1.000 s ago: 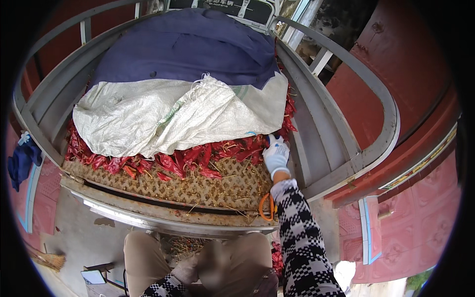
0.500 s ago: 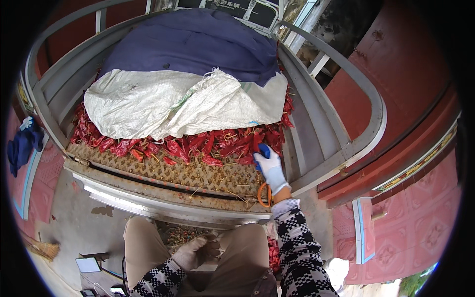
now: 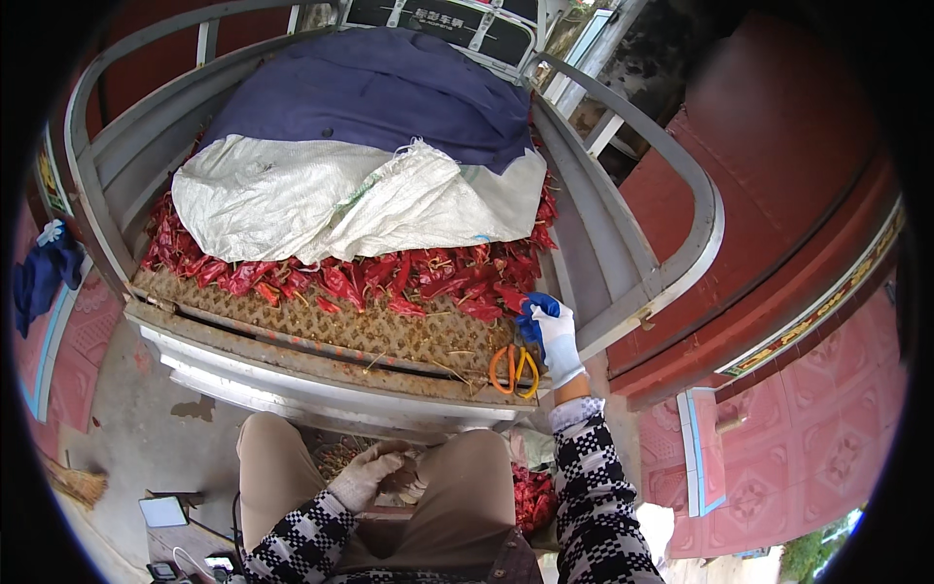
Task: The person sits and repeatedly picks dried red chili peppers from a woven tray, removes the stems by hand, and places the de-stemmed peppers into a sack on the floor. The person occasionally uses scissors to cut stems and adjusts the cloth covering the tray.
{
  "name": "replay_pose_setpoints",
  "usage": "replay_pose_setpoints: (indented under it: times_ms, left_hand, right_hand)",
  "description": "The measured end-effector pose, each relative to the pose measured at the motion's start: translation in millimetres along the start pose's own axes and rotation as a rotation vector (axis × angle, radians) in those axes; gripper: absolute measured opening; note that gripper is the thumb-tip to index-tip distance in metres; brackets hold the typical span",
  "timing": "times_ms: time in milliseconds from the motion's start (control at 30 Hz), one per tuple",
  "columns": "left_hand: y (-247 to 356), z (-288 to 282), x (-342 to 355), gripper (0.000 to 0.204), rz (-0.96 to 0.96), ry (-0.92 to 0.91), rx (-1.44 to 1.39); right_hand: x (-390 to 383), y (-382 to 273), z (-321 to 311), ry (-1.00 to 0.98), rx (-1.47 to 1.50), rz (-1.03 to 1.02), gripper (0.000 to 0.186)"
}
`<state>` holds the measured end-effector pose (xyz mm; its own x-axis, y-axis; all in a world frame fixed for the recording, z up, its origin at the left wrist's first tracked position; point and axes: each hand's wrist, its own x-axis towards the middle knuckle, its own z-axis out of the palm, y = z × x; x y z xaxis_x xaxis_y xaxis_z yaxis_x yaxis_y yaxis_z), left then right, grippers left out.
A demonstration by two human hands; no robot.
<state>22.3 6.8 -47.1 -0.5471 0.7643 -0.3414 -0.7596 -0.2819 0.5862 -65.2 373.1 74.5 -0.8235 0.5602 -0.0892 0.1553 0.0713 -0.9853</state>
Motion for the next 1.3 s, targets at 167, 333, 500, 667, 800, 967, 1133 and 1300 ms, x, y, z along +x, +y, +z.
replay_pose_setpoints:
  times_ms: [167, 333, 500, 667, 800, 967, 1133, 1300]
  left_hand:
    - [25, 27, -19, 0.071, 0.416, 0.349, 0.923]
    - [45, 63, -23, 0.081, 1.038, 0.322, 1.402]
    - [51, 67, -32, 0.075, 0.692, 0.365, 1.378]
    - [46, 44, -31, 0.050, 0.563, 0.310, 1.043]
    - [51, 50, -35, 0.040, 0.651, 0.302, 1.027]
    - [47, 34, -32, 0.039, 0.637, 0.216, 0.819]
    - [39, 28, -24, 0.063, 0.695, 0.134, 0.780]
    - [43, 30, -27, 0.075, 0.733, 0.223, 1.037]
  right_hand:
    - [-44, -17, 10, -0.233, 0.041, 0.111, 0.020]
    - [-121, -24, 48, -0.601, -0.137, 0.299, 0.023]
    - [-176, -17, 95, -0.744, -0.148, 0.379, 0.027]
    - [-193, -19, 97, -0.749, 0.050, 0.209, 0.034]
    - [-199, -11, 98, -0.649, 0.051, 0.186, 0.031]
    - [-208, -11, 93, -0.566, 0.115, 0.147, 0.025]
    - [-201, 0, 89, -0.542, -0.083, 0.073, 0.026]
    - [-211, -5, 115, -0.570, -0.225, -0.173, 0.026]
